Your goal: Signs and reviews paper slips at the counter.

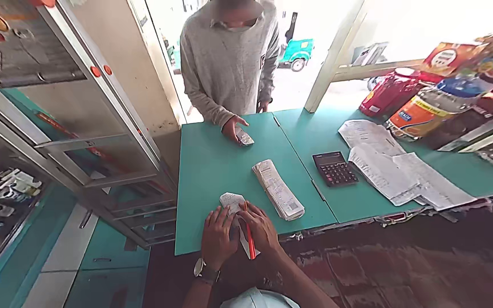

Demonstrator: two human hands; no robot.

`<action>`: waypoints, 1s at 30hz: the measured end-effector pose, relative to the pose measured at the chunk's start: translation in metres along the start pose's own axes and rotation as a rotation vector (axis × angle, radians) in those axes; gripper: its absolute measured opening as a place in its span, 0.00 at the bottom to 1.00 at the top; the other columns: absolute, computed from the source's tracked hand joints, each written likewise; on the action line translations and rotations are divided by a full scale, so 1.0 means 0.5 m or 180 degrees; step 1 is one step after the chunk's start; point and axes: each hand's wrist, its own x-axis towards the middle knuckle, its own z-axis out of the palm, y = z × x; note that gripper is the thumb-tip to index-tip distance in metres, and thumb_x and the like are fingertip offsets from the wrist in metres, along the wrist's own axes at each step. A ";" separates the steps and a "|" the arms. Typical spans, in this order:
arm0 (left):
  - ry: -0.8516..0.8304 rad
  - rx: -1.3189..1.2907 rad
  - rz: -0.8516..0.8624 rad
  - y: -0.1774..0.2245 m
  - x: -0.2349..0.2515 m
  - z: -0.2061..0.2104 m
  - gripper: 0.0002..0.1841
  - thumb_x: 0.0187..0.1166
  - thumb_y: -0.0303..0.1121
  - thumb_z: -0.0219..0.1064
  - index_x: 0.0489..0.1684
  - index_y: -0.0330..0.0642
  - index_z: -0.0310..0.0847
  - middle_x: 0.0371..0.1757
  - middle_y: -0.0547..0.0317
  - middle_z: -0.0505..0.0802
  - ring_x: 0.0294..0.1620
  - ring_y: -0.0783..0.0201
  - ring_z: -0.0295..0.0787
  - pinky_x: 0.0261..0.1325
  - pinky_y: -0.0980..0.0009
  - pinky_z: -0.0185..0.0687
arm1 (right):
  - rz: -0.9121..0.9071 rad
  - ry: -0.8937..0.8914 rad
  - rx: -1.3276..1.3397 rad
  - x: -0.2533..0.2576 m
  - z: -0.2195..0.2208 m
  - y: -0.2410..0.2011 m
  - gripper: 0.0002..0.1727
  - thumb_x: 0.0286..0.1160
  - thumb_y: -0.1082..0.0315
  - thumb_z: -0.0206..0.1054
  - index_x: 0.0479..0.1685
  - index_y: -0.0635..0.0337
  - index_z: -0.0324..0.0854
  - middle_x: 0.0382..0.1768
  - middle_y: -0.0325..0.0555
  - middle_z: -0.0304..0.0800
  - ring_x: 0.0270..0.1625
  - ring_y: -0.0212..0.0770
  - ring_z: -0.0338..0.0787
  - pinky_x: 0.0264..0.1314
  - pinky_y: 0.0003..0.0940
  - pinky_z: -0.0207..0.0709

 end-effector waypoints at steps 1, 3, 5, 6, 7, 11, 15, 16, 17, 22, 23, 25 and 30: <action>0.0041 0.0006 0.0006 -0.001 0.001 0.003 0.24 0.75 0.53 0.60 0.63 0.58 0.91 0.76 0.63 0.86 0.80 0.50 0.78 0.81 0.44 0.68 | 0.0008 0.0012 0.0019 0.002 -0.001 -0.001 0.16 0.86 0.57 0.58 0.58 0.43 0.91 0.72 0.36 0.88 0.81 0.42 0.78 0.83 0.43 0.71; 0.0142 0.0015 0.0019 -0.002 0.000 0.009 0.24 0.74 0.54 0.60 0.60 0.58 0.92 0.74 0.63 0.88 0.79 0.50 0.79 0.80 0.45 0.69 | 0.0033 0.0015 0.0066 0.000 0.001 0.000 0.16 0.85 0.59 0.58 0.59 0.43 0.91 0.72 0.36 0.88 0.82 0.42 0.78 0.84 0.44 0.70; 0.0197 0.0030 0.0034 -0.003 -0.001 0.011 0.24 0.73 0.54 0.60 0.59 0.58 0.93 0.73 0.64 0.89 0.78 0.50 0.80 0.80 0.45 0.70 | 0.0042 0.0006 0.0040 -0.001 0.003 0.001 0.16 0.86 0.59 0.58 0.59 0.43 0.91 0.72 0.35 0.88 0.82 0.41 0.78 0.85 0.43 0.69; 0.0209 0.0040 0.0036 -0.003 -0.001 0.011 0.24 0.73 0.54 0.60 0.59 0.58 0.93 0.73 0.64 0.89 0.78 0.51 0.80 0.79 0.46 0.70 | 0.0033 0.0022 0.0015 -0.001 0.005 0.002 0.16 0.85 0.59 0.59 0.59 0.43 0.91 0.71 0.35 0.88 0.82 0.41 0.78 0.84 0.42 0.70; 0.0206 0.0041 0.0031 -0.004 -0.001 0.012 0.24 0.73 0.55 0.60 0.59 0.58 0.93 0.73 0.65 0.89 0.78 0.51 0.80 0.80 0.46 0.70 | 0.0021 0.0036 0.0001 -0.001 0.006 0.002 0.16 0.84 0.59 0.59 0.58 0.43 0.91 0.71 0.35 0.88 0.82 0.41 0.78 0.84 0.42 0.70; 0.0175 0.0026 0.0030 -0.004 -0.002 0.012 0.24 0.73 0.55 0.60 0.59 0.58 0.93 0.74 0.65 0.88 0.79 0.51 0.79 0.80 0.46 0.69 | 0.0030 0.0054 0.0022 -0.001 0.003 -0.002 0.16 0.85 0.59 0.58 0.58 0.44 0.92 0.71 0.37 0.89 0.81 0.42 0.79 0.83 0.43 0.71; 0.0146 0.0039 0.0050 -0.005 -0.001 0.010 0.24 0.74 0.55 0.60 0.60 0.58 0.93 0.75 0.65 0.88 0.79 0.51 0.79 0.80 0.46 0.69 | -0.0004 0.0078 -0.0021 -0.001 0.004 -0.001 0.16 0.85 0.59 0.57 0.57 0.44 0.92 0.72 0.35 0.88 0.81 0.42 0.79 0.84 0.42 0.70; 0.0150 0.0039 0.0045 -0.005 -0.001 0.010 0.23 0.74 0.55 0.60 0.60 0.58 0.93 0.75 0.65 0.88 0.79 0.52 0.79 0.81 0.47 0.69 | -0.0013 0.0080 -0.0017 -0.001 0.004 -0.001 0.16 0.85 0.59 0.57 0.57 0.44 0.92 0.71 0.35 0.88 0.81 0.42 0.79 0.84 0.42 0.70; 0.0154 0.0040 0.0037 -0.004 -0.002 0.010 0.23 0.74 0.55 0.60 0.60 0.59 0.92 0.75 0.65 0.88 0.79 0.52 0.79 0.81 0.47 0.69 | -0.0014 0.0079 0.0002 -0.001 0.003 -0.001 0.16 0.85 0.59 0.57 0.58 0.44 0.92 0.71 0.36 0.88 0.81 0.42 0.79 0.84 0.43 0.71; 0.0103 0.0029 0.0030 -0.005 0.002 0.008 0.23 0.74 0.55 0.60 0.61 0.59 0.92 0.76 0.66 0.87 0.80 0.52 0.78 0.81 0.46 0.68 | 0.0013 0.0029 0.0026 0.002 0.001 0.000 0.17 0.85 0.59 0.58 0.59 0.45 0.91 0.72 0.36 0.87 0.81 0.42 0.79 0.84 0.43 0.70; 0.0064 0.0005 0.0019 -0.004 0.003 0.006 0.23 0.75 0.54 0.60 0.62 0.59 0.91 0.76 0.65 0.86 0.80 0.52 0.77 0.81 0.46 0.68 | 0.0016 0.0027 0.0045 0.002 -0.001 -0.001 0.17 0.85 0.59 0.58 0.59 0.45 0.91 0.72 0.36 0.87 0.81 0.42 0.79 0.84 0.43 0.70; -0.0047 -0.0060 -0.0020 -0.001 0.004 -0.002 0.24 0.75 0.54 0.61 0.64 0.58 0.90 0.78 0.64 0.85 0.82 0.51 0.76 0.82 0.45 0.67 | 0.0053 0.0012 0.0130 0.003 -0.008 -0.005 0.16 0.85 0.60 0.59 0.59 0.46 0.92 0.72 0.38 0.88 0.81 0.45 0.79 0.83 0.45 0.71; -0.0268 -0.0195 -0.0123 0.003 0.003 -0.012 0.24 0.78 0.52 0.60 0.68 0.55 0.88 0.80 0.61 0.83 0.84 0.48 0.73 0.85 0.43 0.62 | 0.0162 -0.0206 0.0193 0.002 -0.015 -0.009 0.18 0.85 0.61 0.57 0.63 0.47 0.90 0.75 0.43 0.85 0.83 0.50 0.77 0.84 0.49 0.69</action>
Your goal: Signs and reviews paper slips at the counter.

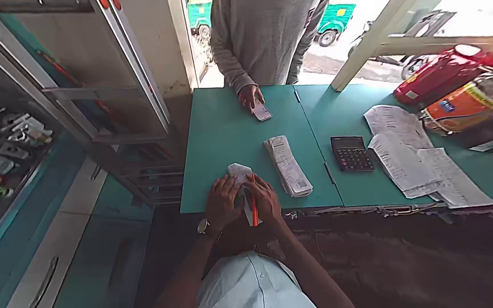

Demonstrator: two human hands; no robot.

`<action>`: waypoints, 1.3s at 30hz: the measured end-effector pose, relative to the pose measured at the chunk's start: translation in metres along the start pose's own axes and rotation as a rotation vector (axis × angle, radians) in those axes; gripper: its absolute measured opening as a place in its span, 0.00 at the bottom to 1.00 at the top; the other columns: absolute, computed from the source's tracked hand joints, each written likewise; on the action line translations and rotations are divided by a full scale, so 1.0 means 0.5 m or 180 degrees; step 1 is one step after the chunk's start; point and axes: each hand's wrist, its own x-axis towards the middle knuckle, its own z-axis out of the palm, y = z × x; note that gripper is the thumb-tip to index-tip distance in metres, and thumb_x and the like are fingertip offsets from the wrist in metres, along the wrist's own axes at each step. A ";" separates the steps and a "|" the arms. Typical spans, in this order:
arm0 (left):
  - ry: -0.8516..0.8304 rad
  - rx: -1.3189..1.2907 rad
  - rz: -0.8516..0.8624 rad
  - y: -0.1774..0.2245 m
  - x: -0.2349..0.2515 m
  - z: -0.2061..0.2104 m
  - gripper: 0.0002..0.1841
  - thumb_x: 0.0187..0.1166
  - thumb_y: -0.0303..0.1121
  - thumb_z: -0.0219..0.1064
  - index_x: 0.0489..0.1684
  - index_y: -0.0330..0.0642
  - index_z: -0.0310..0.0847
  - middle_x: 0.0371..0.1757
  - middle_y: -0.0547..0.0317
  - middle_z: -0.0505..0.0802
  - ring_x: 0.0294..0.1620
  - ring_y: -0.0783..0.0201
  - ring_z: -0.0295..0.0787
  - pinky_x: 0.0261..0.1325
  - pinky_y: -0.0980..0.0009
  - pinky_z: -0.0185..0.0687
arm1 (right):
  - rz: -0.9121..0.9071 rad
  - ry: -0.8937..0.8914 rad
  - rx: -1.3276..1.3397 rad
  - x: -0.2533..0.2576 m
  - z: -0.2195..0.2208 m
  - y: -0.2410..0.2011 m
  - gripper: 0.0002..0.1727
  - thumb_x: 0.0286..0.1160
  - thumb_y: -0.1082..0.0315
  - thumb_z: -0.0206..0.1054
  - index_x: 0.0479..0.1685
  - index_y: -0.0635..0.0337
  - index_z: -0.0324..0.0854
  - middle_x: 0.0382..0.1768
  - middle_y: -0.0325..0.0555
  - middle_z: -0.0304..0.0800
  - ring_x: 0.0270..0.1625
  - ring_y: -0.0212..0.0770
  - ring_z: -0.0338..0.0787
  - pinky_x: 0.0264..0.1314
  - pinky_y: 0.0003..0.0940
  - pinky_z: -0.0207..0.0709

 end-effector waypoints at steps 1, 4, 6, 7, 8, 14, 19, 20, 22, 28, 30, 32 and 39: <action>-0.0012 0.0000 -0.0010 0.000 0.002 -0.001 0.24 0.79 0.53 0.59 0.68 0.56 0.88 0.80 0.61 0.83 0.84 0.48 0.73 0.85 0.43 0.62 | -0.0001 -0.0012 -0.0037 0.002 0.000 0.001 0.18 0.86 0.60 0.57 0.63 0.47 0.90 0.75 0.42 0.85 0.83 0.49 0.77 0.85 0.47 0.68; -0.0001 -0.0004 -0.0039 0.004 0.003 -0.006 0.24 0.80 0.54 0.58 0.68 0.57 0.88 0.80 0.63 0.83 0.84 0.49 0.73 0.85 0.45 0.61 | -0.0006 0.0047 -0.0067 0.003 0.004 0.003 0.17 0.86 0.60 0.56 0.61 0.47 0.91 0.73 0.42 0.86 0.82 0.47 0.78 0.85 0.45 0.69; 0.0001 -0.0020 -0.0038 0.003 0.003 -0.006 0.24 0.80 0.54 0.57 0.68 0.57 0.88 0.80 0.64 0.83 0.84 0.49 0.73 0.85 0.45 0.61 | -0.0022 0.0060 -0.0085 0.003 0.005 0.003 0.17 0.86 0.60 0.56 0.60 0.47 0.91 0.73 0.42 0.87 0.82 0.47 0.78 0.85 0.45 0.69; 0.0027 -0.0022 -0.0023 0.002 0.003 -0.005 0.24 0.80 0.54 0.58 0.68 0.57 0.88 0.79 0.64 0.84 0.84 0.49 0.73 0.85 0.44 0.61 | -0.0044 0.0078 -0.0091 0.003 0.005 0.004 0.17 0.86 0.60 0.56 0.60 0.46 0.91 0.73 0.42 0.87 0.82 0.47 0.78 0.84 0.45 0.69; 0.0042 -0.0017 -0.0005 0.002 0.004 -0.003 0.24 0.80 0.54 0.58 0.67 0.56 0.88 0.79 0.64 0.84 0.84 0.49 0.74 0.85 0.44 0.62 | -0.0056 0.0092 -0.0064 0.004 0.004 0.004 0.17 0.86 0.60 0.57 0.60 0.46 0.91 0.73 0.42 0.87 0.81 0.47 0.79 0.84 0.46 0.70; -0.0038 -0.0044 -0.0009 0.001 0.005 -0.006 0.24 0.78 0.55 0.59 0.67 0.56 0.88 0.80 0.63 0.84 0.83 0.48 0.74 0.84 0.43 0.61 | 0.0263 0.0524 0.1433 0.024 -0.039 0.000 0.18 0.83 0.61 0.62 0.57 0.65 0.90 0.66 0.54 0.91 0.74 0.47 0.86 0.77 0.44 0.78; -0.0032 -0.0066 -0.0047 0.002 0.004 -0.003 0.24 0.78 0.54 0.59 0.67 0.58 0.88 0.79 0.64 0.84 0.84 0.49 0.73 0.85 0.44 0.61 | 0.0655 0.0727 0.3266 0.069 -0.082 -0.022 0.35 0.94 0.54 0.29 0.66 0.74 0.75 0.48 0.54 0.96 0.54 0.45 0.94 0.61 0.42 0.87; -0.0056 -0.0062 -0.0047 0.003 0.004 -0.003 0.24 0.78 0.54 0.59 0.67 0.58 0.88 0.80 0.65 0.83 0.84 0.49 0.73 0.85 0.44 0.61 | 0.0741 0.0683 0.3515 0.081 -0.077 -0.026 0.36 0.93 0.53 0.27 0.64 0.73 0.77 0.43 0.52 0.95 0.48 0.43 0.94 0.55 0.41 0.87; -0.0085 -0.0059 -0.0039 0.003 0.005 -0.004 0.24 0.79 0.55 0.58 0.67 0.59 0.87 0.80 0.64 0.83 0.84 0.48 0.72 0.85 0.43 0.60 | 0.0840 0.0643 0.3722 0.104 -0.059 -0.036 0.30 0.93 0.59 0.36 0.51 0.69 0.85 0.32 0.44 0.92 0.36 0.37 0.91 0.46 0.35 0.87; 0.0020 -0.0063 0.0018 -0.003 0.004 -0.002 0.23 0.80 0.54 0.58 0.67 0.59 0.88 0.80 0.64 0.83 0.84 0.49 0.73 0.84 0.44 0.62 | 0.0813 0.0786 0.3641 0.123 0.017 -0.010 0.15 0.84 0.74 0.54 0.52 0.74 0.86 0.30 0.47 0.93 0.32 0.37 0.92 0.42 0.34 0.89; 0.0017 -0.0071 0.0012 -0.001 0.004 -0.002 0.23 0.79 0.54 0.59 0.66 0.58 0.88 0.80 0.63 0.83 0.83 0.49 0.73 0.84 0.44 0.62 | 0.0812 0.0810 0.3586 0.120 0.019 -0.008 0.15 0.83 0.74 0.54 0.46 0.72 0.87 0.29 0.45 0.93 0.32 0.35 0.92 0.42 0.32 0.89; 0.0008 -0.0064 -0.0002 0.001 0.004 -0.004 0.23 0.79 0.54 0.59 0.65 0.58 0.88 0.80 0.62 0.83 0.84 0.50 0.73 0.85 0.44 0.62 | 0.0761 0.0833 0.3507 0.118 0.017 -0.009 0.12 0.81 0.75 0.58 0.40 0.69 0.88 0.25 0.41 0.91 0.28 0.32 0.89 0.37 0.28 0.86; 0.0223 -0.0030 0.0037 -0.001 -0.001 0.004 0.24 0.77 0.53 0.60 0.66 0.59 0.89 0.77 0.66 0.86 0.82 0.50 0.76 0.83 0.43 0.65 | 0.0479 0.0614 0.2615 0.110 0.033 -0.011 0.11 0.77 0.71 0.63 0.45 0.66 0.90 0.31 0.40 0.94 0.33 0.29 0.90 0.40 0.26 0.85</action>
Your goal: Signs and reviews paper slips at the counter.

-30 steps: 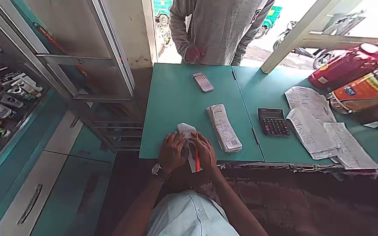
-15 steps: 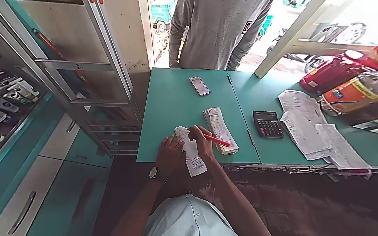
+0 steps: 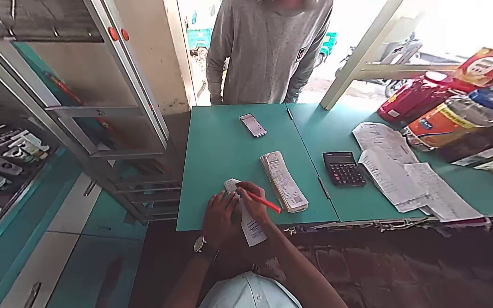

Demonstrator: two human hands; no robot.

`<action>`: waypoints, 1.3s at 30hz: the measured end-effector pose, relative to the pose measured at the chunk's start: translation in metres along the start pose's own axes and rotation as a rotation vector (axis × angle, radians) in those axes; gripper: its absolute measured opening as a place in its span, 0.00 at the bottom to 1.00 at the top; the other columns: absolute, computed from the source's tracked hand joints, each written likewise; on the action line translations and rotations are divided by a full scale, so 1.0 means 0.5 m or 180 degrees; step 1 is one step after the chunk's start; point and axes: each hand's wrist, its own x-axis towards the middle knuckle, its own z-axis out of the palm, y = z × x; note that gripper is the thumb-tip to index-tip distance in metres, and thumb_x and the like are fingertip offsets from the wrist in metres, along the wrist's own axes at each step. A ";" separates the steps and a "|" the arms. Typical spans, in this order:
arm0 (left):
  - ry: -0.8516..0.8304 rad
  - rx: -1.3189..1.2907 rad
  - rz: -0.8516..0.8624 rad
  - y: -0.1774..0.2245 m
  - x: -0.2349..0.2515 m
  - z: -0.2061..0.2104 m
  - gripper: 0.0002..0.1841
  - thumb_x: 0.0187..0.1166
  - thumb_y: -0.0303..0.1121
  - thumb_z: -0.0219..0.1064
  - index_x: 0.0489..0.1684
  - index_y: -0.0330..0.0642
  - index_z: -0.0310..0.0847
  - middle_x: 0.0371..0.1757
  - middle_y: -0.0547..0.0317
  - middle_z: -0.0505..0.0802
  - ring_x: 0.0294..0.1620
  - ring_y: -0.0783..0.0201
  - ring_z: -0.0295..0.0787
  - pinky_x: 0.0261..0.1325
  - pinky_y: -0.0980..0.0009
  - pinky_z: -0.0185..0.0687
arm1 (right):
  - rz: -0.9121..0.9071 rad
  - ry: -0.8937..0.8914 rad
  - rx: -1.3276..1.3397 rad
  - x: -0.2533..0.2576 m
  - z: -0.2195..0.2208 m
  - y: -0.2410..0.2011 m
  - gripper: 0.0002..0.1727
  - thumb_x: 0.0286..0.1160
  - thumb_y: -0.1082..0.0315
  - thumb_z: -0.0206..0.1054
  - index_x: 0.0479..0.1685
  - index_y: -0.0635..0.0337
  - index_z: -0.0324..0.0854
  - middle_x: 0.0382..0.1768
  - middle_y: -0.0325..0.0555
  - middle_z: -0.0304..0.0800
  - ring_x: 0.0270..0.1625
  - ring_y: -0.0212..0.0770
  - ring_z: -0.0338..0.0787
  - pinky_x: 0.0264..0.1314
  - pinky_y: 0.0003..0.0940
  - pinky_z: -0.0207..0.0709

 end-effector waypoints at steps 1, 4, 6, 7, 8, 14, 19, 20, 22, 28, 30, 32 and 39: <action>0.0023 -0.0005 -0.0006 0.001 0.000 -0.001 0.24 0.77 0.53 0.60 0.66 0.58 0.89 0.76 0.66 0.87 0.81 0.49 0.76 0.82 0.43 0.65 | -0.0036 -0.0086 -0.0251 -0.002 0.001 0.000 0.11 0.77 0.69 0.64 0.46 0.64 0.91 0.34 0.41 0.94 0.35 0.29 0.90 0.42 0.27 0.85; 0.0076 0.0027 0.0002 0.004 0.000 -0.005 0.25 0.74 0.53 0.62 0.66 0.55 0.90 0.75 0.66 0.88 0.81 0.48 0.77 0.81 0.42 0.67 | -0.0188 -0.0266 -0.0701 -0.003 0.006 -0.004 0.13 0.75 0.64 0.66 0.46 0.62 0.93 0.40 0.45 0.96 0.44 0.33 0.93 0.52 0.33 0.86; 0.0148 0.0049 0.0026 0.004 -0.001 -0.004 0.25 0.73 0.53 0.63 0.64 0.54 0.91 0.73 0.64 0.89 0.80 0.48 0.78 0.80 0.42 0.69 | -0.0215 -0.0258 -0.0749 -0.004 0.009 -0.008 0.13 0.75 0.63 0.66 0.46 0.60 0.93 0.40 0.44 0.96 0.44 0.33 0.93 0.53 0.34 0.86; 0.0191 0.0077 0.0038 0.003 -0.001 -0.002 0.25 0.73 0.54 0.63 0.62 0.54 0.92 0.72 0.64 0.90 0.79 0.48 0.79 0.80 0.43 0.70 | -0.0181 -0.0231 -0.0696 -0.003 0.010 -0.011 0.13 0.77 0.62 0.66 0.46 0.60 0.94 0.40 0.43 0.96 0.43 0.32 0.93 0.52 0.33 0.86; 0.0233 0.0099 0.0046 0.002 -0.001 0.000 0.25 0.73 0.54 0.62 0.61 0.54 0.92 0.71 0.64 0.90 0.78 0.48 0.80 0.79 0.43 0.70 | -0.0111 -0.0206 -0.0594 -0.003 0.011 -0.014 0.15 0.80 0.60 0.65 0.47 0.59 0.93 0.39 0.42 0.96 0.42 0.31 0.93 0.51 0.33 0.86; 0.0152 0.0150 0.0066 0.001 -0.004 0.006 0.22 0.72 0.53 0.62 0.58 0.58 0.93 0.71 0.65 0.90 0.77 0.49 0.81 0.79 0.44 0.71 | -0.0090 0.0113 0.0535 -0.027 -0.008 -0.046 0.28 0.94 0.59 0.42 0.54 0.70 0.86 0.40 0.46 0.99 0.47 0.37 0.98 0.59 0.36 0.89; -0.0026 0.0010 0.0096 0.000 0.001 -0.004 0.23 0.76 0.53 0.63 0.63 0.54 0.92 0.76 0.60 0.87 0.81 0.44 0.76 0.82 0.41 0.65 | -0.0067 0.0537 0.1706 -0.043 -0.084 -0.141 0.26 0.94 0.56 0.42 0.62 0.69 0.78 0.69 0.59 0.87 0.74 0.53 0.85 0.81 0.49 0.75; -0.0052 0.0038 0.0108 -0.002 -0.001 -0.003 0.24 0.76 0.54 0.61 0.63 0.54 0.91 0.76 0.60 0.87 0.81 0.44 0.76 0.82 0.41 0.65 | -0.0106 0.0743 0.1942 -0.048 -0.101 -0.158 0.26 0.94 0.53 0.42 0.63 0.65 0.77 0.70 0.58 0.87 0.75 0.52 0.84 0.81 0.49 0.74; -0.0077 0.0024 0.0127 -0.004 -0.001 -0.001 0.25 0.76 0.54 0.60 0.64 0.53 0.91 0.76 0.59 0.87 0.81 0.43 0.76 0.82 0.40 0.64 | -0.0174 0.1165 0.2295 -0.046 -0.138 -0.182 0.26 0.93 0.46 0.44 0.65 0.58 0.77 0.69 0.52 0.88 0.74 0.51 0.86 0.81 0.48 0.75; 0.0128 0.0154 0.0144 -0.011 0.001 0.012 0.25 0.74 0.55 0.60 0.62 0.57 0.92 0.75 0.64 0.87 0.79 0.48 0.79 0.80 0.44 0.68 | -0.0108 0.1558 0.2660 -0.034 -0.212 -0.185 0.27 0.96 0.51 0.36 0.66 0.58 0.76 0.67 0.54 0.90 0.73 0.50 0.87 0.80 0.45 0.76; 0.0170 0.0196 0.0152 -0.011 -0.009 0.019 0.25 0.75 0.55 0.58 0.61 0.57 0.92 0.75 0.64 0.88 0.78 0.49 0.79 0.80 0.45 0.68 | -0.0093 0.1149 0.2090 -0.070 -0.169 -0.188 0.30 0.93 0.44 0.41 0.61 0.59 0.81 0.63 0.51 0.92 0.69 0.47 0.89 0.78 0.44 0.78; 0.0146 0.0192 0.0188 -0.011 -0.006 0.016 0.25 0.74 0.55 0.59 0.60 0.55 0.93 0.75 0.64 0.88 0.78 0.48 0.80 0.80 0.45 0.69 | -0.0065 0.0279 0.1623 -0.127 -0.102 -0.174 0.36 0.87 0.35 0.44 0.58 0.56 0.86 0.59 0.44 0.94 0.65 0.41 0.90 0.73 0.43 0.80; 0.0101 0.0008 0.0165 -0.002 -0.003 -0.005 0.24 0.66 0.49 0.66 0.58 0.52 0.94 0.74 0.61 0.88 0.78 0.43 0.80 0.79 0.39 0.69 | 0.0394 -0.0166 0.2265 -0.153 -0.026 -0.117 0.26 0.93 0.50 0.49 0.48 0.57 0.90 0.46 0.42 0.97 0.53 0.36 0.95 0.65 0.37 0.85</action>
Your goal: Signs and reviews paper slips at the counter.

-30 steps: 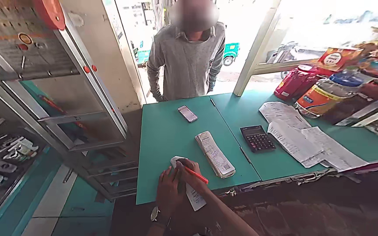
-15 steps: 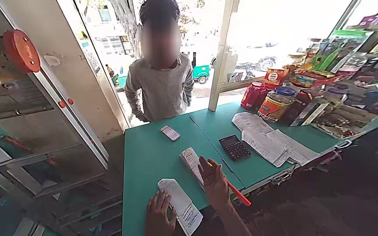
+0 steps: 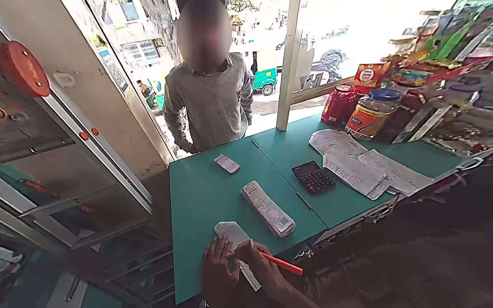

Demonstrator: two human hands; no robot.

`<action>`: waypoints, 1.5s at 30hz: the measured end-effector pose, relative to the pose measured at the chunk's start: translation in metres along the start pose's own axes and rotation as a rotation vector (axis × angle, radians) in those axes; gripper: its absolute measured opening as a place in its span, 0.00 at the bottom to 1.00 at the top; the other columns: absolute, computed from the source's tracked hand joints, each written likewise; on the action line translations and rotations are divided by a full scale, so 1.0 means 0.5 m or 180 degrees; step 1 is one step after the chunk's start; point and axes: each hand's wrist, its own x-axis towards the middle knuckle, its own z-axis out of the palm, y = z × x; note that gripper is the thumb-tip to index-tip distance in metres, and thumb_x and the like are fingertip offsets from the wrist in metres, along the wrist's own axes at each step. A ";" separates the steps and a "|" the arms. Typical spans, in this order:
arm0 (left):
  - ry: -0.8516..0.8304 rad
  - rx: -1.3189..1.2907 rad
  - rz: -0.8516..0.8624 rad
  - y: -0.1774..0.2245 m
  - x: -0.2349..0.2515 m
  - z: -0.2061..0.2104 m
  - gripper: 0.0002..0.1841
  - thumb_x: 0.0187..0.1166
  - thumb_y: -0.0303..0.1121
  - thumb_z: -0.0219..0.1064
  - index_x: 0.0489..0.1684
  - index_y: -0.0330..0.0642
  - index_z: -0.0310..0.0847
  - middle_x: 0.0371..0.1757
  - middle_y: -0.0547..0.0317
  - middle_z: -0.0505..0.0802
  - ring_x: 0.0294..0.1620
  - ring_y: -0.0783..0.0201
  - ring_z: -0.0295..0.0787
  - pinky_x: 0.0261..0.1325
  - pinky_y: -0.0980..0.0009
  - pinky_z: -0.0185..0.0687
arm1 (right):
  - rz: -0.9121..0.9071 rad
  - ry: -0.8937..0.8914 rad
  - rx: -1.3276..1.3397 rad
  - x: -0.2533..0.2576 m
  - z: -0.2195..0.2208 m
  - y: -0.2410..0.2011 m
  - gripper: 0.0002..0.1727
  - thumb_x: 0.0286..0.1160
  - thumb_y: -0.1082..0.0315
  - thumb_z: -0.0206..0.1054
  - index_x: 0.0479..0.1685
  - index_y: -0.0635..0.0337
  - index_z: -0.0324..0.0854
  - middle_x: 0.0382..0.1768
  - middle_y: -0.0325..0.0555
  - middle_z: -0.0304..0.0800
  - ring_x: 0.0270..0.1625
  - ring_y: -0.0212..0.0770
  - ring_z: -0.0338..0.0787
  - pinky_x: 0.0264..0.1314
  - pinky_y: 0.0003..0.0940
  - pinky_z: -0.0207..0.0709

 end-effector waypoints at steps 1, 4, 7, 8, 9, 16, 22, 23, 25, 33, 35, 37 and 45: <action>0.0024 0.0026 -0.0013 0.002 0.000 0.000 0.22 0.69 0.49 0.64 0.56 0.52 0.95 0.74 0.61 0.88 0.78 0.44 0.80 0.79 0.41 0.68 | -0.0061 0.0025 -0.0074 0.013 -0.005 -0.006 0.27 0.93 0.49 0.47 0.47 0.57 0.89 0.44 0.43 0.98 0.51 0.39 0.96 0.64 0.39 0.87; -0.0159 0.0088 -0.0092 0.009 0.001 -0.007 0.21 0.73 0.50 0.64 0.52 0.49 0.95 0.77 0.61 0.86 0.80 0.45 0.77 0.83 0.42 0.66 | -0.0240 0.0039 -0.0415 0.050 -0.014 -0.005 0.26 0.94 0.49 0.45 0.47 0.58 0.85 0.36 0.45 0.98 0.42 0.41 0.98 0.54 0.39 0.90; -0.0346 -0.0075 -0.0114 0.009 0.009 -0.019 0.21 0.76 0.49 0.64 0.53 0.45 0.94 0.77 0.55 0.86 0.81 0.39 0.75 0.83 0.38 0.63 | -0.0305 0.0228 -0.0728 0.082 -0.003 0.023 0.23 0.93 0.58 0.46 0.46 0.62 0.84 0.33 0.41 0.96 0.37 0.36 0.96 0.49 0.35 0.89; -0.0397 -0.0138 -0.0155 0.009 0.006 -0.025 0.21 0.76 0.47 0.64 0.56 0.45 0.93 0.76 0.53 0.86 0.81 0.39 0.75 0.83 0.37 0.62 | -0.0314 0.0348 -0.0866 0.085 0.002 0.041 0.21 0.92 0.61 0.47 0.45 0.64 0.85 0.33 0.40 0.95 0.38 0.33 0.94 0.49 0.33 0.88; -0.0403 -0.0161 -0.0180 0.010 0.006 -0.027 0.21 0.77 0.46 0.64 0.59 0.45 0.92 0.74 0.52 0.88 0.81 0.39 0.75 0.83 0.37 0.62 | -0.0373 0.0451 -0.1078 0.089 0.001 0.061 0.20 0.90 0.64 0.48 0.44 0.64 0.86 0.34 0.39 0.95 0.38 0.31 0.93 0.48 0.30 0.87; -0.0413 -0.0109 -0.0227 0.019 0.009 -0.032 0.23 0.70 0.46 0.70 0.60 0.44 0.92 0.72 0.54 0.89 0.81 0.39 0.75 0.82 0.36 0.64 | -0.0413 0.0295 -0.1996 0.097 -0.023 0.091 0.16 0.87 0.62 0.57 0.44 0.63 0.88 0.38 0.40 0.92 0.41 0.26 0.89 0.50 0.26 0.82; -0.0615 -0.0056 -0.0192 0.004 0.006 -0.023 0.28 0.64 0.44 0.75 0.63 0.39 0.90 0.74 0.46 0.87 0.83 0.36 0.72 0.84 0.36 0.60 | -0.0514 0.0034 -0.2600 0.091 -0.020 0.099 0.14 0.83 0.62 0.65 0.49 0.64 0.90 0.38 0.48 0.95 0.41 0.37 0.93 0.51 0.37 0.85; -0.0616 -0.0025 -0.0162 0.004 0.003 -0.022 0.26 0.65 0.42 0.74 0.62 0.39 0.90 0.73 0.46 0.88 0.83 0.37 0.72 0.84 0.37 0.60 | -0.0557 -0.0005 -0.2676 0.088 -0.019 0.103 0.13 0.81 0.63 0.66 0.49 0.62 0.90 0.39 0.48 0.95 0.42 0.39 0.93 0.52 0.39 0.86; -0.0661 0.0011 -0.0148 0.004 0.003 -0.024 0.21 0.70 0.36 0.70 0.61 0.39 0.90 0.72 0.46 0.89 0.83 0.38 0.72 0.85 0.39 0.58 | -0.0713 -0.0064 -0.2824 0.085 -0.020 0.112 0.11 0.79 0.65 0.68 0.48 0.61 0.91 0.42 0.49 0.95 0.48 0.43 0.94 0.57 0.43 0.85; -0.0529 0.0082 -0.0165 0.011 0.003 -0.026 0.23 0.69 0.42 0.70 0.62 0.42 0.90 0.71 0.50 0.89 0.82 0.40 0.74 0.84 0.39 0.61 | -0.0823 -0.0134 -0.2813 0.087 -0.025 0.114 0.09 0.77 0.67 0.68 0.47 0.60 0.91 0.43 0.47 0.95 0.50 0.41 0.93 0.59 0.40 0.85; -0.0470 0.0113 -0.0130 0.009 0.002 -0.025 0.23 0.68 0.43 0.71 0.60 0.43 0.91 0.70 0.52 0.90 0.81 0.40 0.75 0.83 0.40 0.63 | -0.0780 -0.0171 -0.2865 0.085 -0.023 0.113 0.10 0.78 0.66 0.67 0.47 0.60 0.91 0.43 0.47 0.95 0.50 0.41 0.93 0.59 0.40 0.84; -0.0501 0.0069 -0.0124 0.010 0.005 -0.029 0.23 0.69 0.41 0.71 0.61 0.42 0.91 0.71 0.52 0.90 0.81 0.39 0.75 0.83 0.39 0.62 | -0.0753 -0.0202 -0.2924 0.085 -0.018 0.106 0.10 0.79 0.67 0.66 0.47 0.61 0.91 0.43 0.49 0.95 0.51 0.44 0.93 0.61 0.42 0.84; -0.0397 0.0027 -0.0182 0.007 0.002 -0.022 0.22 0.71 0.42 0.67 0.59 0.40 0.92 0.72 0.48 0.89 0.81 0.38 0.74 0.84 0.41 0.62 | -0.0815 -0.0234 -0.3013 0.083 -0.015 0.105 0.09 0.79 0.68 0.66 0.47 0.60 0.90 0.44 0.49 0.95 0.53 0.44 0.92 0.63 0.41 0.82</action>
